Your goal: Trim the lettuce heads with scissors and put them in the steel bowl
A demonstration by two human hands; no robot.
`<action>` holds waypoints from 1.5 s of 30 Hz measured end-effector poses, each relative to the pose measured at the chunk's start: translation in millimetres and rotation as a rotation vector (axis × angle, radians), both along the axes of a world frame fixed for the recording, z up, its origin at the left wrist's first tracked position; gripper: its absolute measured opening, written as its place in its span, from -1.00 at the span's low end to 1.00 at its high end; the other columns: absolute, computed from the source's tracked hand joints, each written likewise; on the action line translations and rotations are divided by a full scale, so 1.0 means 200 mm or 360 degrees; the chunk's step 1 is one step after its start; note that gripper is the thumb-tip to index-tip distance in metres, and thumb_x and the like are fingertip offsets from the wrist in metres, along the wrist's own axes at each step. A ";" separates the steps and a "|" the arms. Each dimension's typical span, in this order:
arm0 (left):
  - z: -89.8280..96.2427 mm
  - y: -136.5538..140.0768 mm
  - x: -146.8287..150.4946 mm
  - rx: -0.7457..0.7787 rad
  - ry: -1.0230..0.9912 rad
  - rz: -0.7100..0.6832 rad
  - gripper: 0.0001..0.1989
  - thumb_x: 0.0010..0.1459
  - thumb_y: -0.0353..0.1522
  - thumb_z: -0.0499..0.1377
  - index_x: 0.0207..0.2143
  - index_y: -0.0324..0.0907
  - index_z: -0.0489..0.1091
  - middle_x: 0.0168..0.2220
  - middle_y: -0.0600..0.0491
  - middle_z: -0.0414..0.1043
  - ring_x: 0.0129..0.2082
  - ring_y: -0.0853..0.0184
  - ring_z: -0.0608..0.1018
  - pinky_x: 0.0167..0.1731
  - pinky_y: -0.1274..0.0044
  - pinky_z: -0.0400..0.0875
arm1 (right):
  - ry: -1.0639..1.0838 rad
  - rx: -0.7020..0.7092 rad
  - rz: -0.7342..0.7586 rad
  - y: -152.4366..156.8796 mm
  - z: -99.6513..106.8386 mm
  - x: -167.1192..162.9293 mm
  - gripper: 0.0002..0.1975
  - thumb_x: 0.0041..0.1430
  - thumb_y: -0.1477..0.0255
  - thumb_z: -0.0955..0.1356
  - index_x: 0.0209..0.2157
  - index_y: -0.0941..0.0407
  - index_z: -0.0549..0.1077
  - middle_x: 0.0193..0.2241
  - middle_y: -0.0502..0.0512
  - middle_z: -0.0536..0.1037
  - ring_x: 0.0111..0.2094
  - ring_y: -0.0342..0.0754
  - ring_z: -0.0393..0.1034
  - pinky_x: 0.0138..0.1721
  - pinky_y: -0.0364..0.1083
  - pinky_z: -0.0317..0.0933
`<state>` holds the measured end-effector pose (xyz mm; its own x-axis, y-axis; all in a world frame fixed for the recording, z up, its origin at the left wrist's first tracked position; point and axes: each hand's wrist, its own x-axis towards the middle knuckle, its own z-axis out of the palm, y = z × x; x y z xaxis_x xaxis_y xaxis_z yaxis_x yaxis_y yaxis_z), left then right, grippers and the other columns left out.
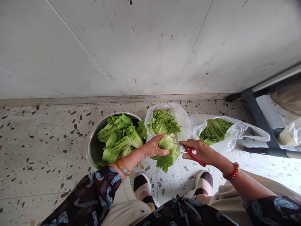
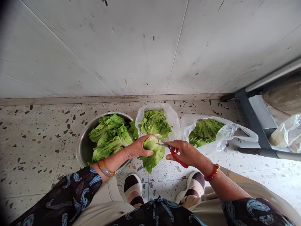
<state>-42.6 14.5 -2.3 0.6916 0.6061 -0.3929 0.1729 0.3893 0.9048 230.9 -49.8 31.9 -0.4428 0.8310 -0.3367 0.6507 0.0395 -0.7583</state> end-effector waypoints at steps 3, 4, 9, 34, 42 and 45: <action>0.02 0.00 0.00 0.0007 -0.0017 -0.0007 -0.39 -0.18 -0.24 0.47 -0.02 -0.18 0.50 -0.09 0.01 0.56 -0.12 0.19 0.56 -0.03 0.40 0.46 | 0.0012 -0.0001 0.0037 0.00 0.01 -0.01 -0.60 0.33 0.09 0.43 -0.09 0.15 0.63 -0.48 -0.03 0.47 -0.44 -0.13 0.30 -0.36 -0.16 0.21; 0.02 0.00 0.00 0.0008 -0.0019 0.0001 -0.38 -0.18 -0.24 0.47 -0.01 -0.18 0.50 -0.08 0.01 0.55 -0.12 0.19 0.56 -0.02 0.40 0.46 | -0.0009 0.0023 0.0044 0.00 0.01 -0.01 -0.59 0.35 0.07 0.40 -0.18 0.15 0.63 -0.52 -0.06 0.42 -0.47 -0.15 0.24 -0.39 -0.16 0.17; 0.01 0.00 -0.01 0.0037 0.0019 0.0031 -0.45 -0.16 -0.25 0.45 -0.08 -0.19 0.48 -0.18 0.05 0.53 -0.18 0.25 0.54 -0.07 0.42 0.45 | -0.0083 0.0060 0.0047 0.00 0.04 0.00 -0.64 0.37 0.10 0.40 -0.12 0.11 0.63 -0.47 -0.02 0.51 -0.45 -0.13 0.34 -0.37 -0.15 0.20; 0.00 -0.02 0.04 0.0568 0.0234 -0.0102 -0.59 -0.11 -0.37 0.38 -0.13 -0.18 0.51 -0.14 0.06 0.58 -0.15 0.22 0.57 -0.05 0.45 0.47 | -0.0225 0.0067 0.0024 0.00 0.09 -0.09 -0.66 0.33 0.08 0.42 -0.20 0.06 0.65 -0.54 -0.06 0.46 -0.51 -0.15 0.26 -0.41 -0.15 0.14; 0.00 -0.03 0.03 0.0658 0.0298 -0.0050 -0.65 -0.13 -0.39 0.36 -0.21 -0.16 0.47 -0.24 0.09 0.51 -0.25 0.28 0.51 -0.15 0.46 0.43 | -0.0273 0.0228 0.0065 -0.03 0.04 -0.08 -0.56 0.28 0.15 0.48 0.12 0.03 0.58 -0.36 0.05 0.61 -0.39 -0.07 0.46 -0.30 -0.12 0.30; 0.02 -0.03 0.04 0.0680 0.0277 -0.0080 -0.65 -0.14 -0.40 0.36 -0.21 -0.16 0.46 -0.25 0.10 0.48 -0.26 0.29 0.49 -0.16 0.47 0.42 | -0.0210 0.0334 0.0030 -0.03 0.01 -0.08 -0.45 0.26 0.14 0.50 0.21 0.05 0.52 -0.22 0.16 0.63 -0.29 -0.01 0.53 -0.20 -0.05 0.39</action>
